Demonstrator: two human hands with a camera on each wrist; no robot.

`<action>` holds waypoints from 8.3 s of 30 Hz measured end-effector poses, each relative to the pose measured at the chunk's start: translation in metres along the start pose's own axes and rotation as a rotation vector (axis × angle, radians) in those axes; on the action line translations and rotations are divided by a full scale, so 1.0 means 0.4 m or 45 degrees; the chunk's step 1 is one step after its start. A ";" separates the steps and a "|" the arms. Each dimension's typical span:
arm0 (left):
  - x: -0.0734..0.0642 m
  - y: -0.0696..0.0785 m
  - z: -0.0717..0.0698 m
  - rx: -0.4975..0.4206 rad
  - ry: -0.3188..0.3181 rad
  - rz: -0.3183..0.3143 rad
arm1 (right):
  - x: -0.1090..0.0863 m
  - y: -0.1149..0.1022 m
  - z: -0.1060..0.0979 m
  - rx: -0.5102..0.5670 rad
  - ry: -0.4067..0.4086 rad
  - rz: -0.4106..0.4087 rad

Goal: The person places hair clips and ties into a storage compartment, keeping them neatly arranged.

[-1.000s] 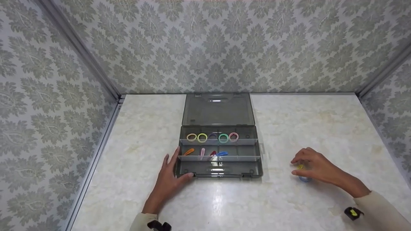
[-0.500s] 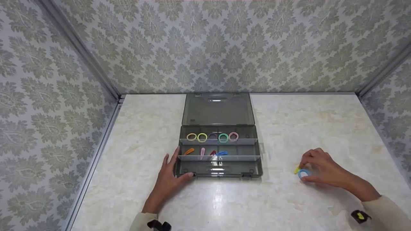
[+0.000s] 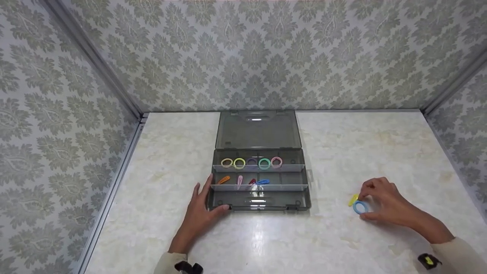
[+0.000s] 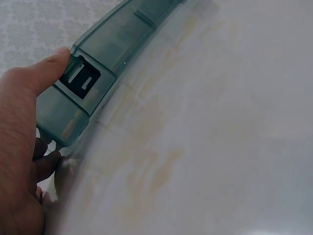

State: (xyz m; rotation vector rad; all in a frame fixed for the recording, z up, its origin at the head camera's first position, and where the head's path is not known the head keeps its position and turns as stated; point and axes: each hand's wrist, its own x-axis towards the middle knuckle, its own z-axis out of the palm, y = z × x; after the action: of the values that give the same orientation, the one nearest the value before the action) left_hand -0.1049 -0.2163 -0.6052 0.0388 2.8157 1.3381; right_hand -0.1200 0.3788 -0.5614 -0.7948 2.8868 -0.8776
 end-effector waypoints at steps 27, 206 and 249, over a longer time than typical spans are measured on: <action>0.000 -0.005 0.001 -0.013 -0.006 -0.028 | 0.130 -0.033 -0.039 0.012 0.204 -0.203; -0.003 0.004 -0.002 -0.012 -0.012 -0.055 | 0.155 0.042 -0.024 0.262 -0.138 0.127; 0.002 0.007 0.001 -0.004 0.000 -0.031 | 0.380 -0.215 0.163 0.283 0.378 -0.111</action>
State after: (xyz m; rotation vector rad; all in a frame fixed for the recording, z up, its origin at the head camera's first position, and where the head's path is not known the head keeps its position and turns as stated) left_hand -0.1056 -0.2142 -0.6033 0.0050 2.8045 1.3379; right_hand -0.2015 0.2117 -0.5522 -0.8366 2.9363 -1.4082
